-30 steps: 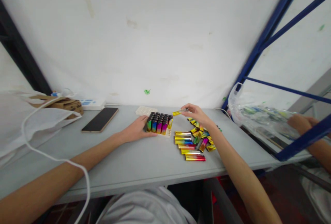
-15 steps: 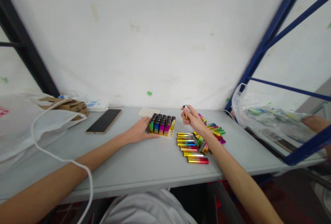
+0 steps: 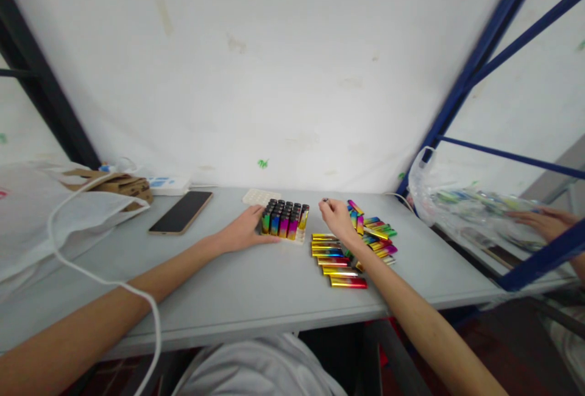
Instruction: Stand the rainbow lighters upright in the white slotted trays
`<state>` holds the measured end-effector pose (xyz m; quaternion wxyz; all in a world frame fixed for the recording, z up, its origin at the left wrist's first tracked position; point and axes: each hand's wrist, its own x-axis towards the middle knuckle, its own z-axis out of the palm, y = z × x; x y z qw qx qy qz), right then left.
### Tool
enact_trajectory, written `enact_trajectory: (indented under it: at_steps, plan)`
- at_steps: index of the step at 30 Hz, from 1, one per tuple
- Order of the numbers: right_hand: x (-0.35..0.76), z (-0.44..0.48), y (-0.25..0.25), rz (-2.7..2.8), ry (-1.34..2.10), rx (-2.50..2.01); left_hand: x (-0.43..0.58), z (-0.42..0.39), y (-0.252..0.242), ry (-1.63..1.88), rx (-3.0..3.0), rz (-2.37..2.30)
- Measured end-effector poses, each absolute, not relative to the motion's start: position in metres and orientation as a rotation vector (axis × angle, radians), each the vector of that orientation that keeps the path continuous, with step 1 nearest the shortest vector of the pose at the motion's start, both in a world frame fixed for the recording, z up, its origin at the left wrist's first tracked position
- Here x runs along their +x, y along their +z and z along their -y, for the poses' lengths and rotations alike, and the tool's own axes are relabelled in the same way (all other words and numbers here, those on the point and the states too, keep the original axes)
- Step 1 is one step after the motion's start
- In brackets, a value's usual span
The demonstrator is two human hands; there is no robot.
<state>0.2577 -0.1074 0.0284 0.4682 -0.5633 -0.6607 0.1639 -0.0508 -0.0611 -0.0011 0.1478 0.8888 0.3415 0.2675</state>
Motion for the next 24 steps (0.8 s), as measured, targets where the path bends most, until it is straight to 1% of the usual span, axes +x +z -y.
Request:
enact_trajectory:
  at_steps: [8, 13, 17, 19, 24]
  plan:
    - [0.256, 0.118, 0.036, 1.735, 0.409, -1.306, -0.05, 0.062, -0.001, 0.775, 2.542, -0.975]
    - [0.261, 0.131, 0.05, 1.958, 0.473, -1.225, -0.048, 0.065, 0.003, 0.789, 2.549, -0.967]
    - [0.266, 0.134, 0.054, 2.187, 0.207, -1.196, -0.048, 0.066, 0.004, 0.788, 2.55, -0.98]
    - [0.268, 0.134, 0.054, 2.257, 0.157, -1.222, -0.048, 0.066, 0.003, 0.78, 2.552, -0.991]
    - [0.268, 0.136, 0.054, 2.208, 0.33, -1.275, -0.047, 0.066, 0.003, 0.782, 2.545, -0.983]
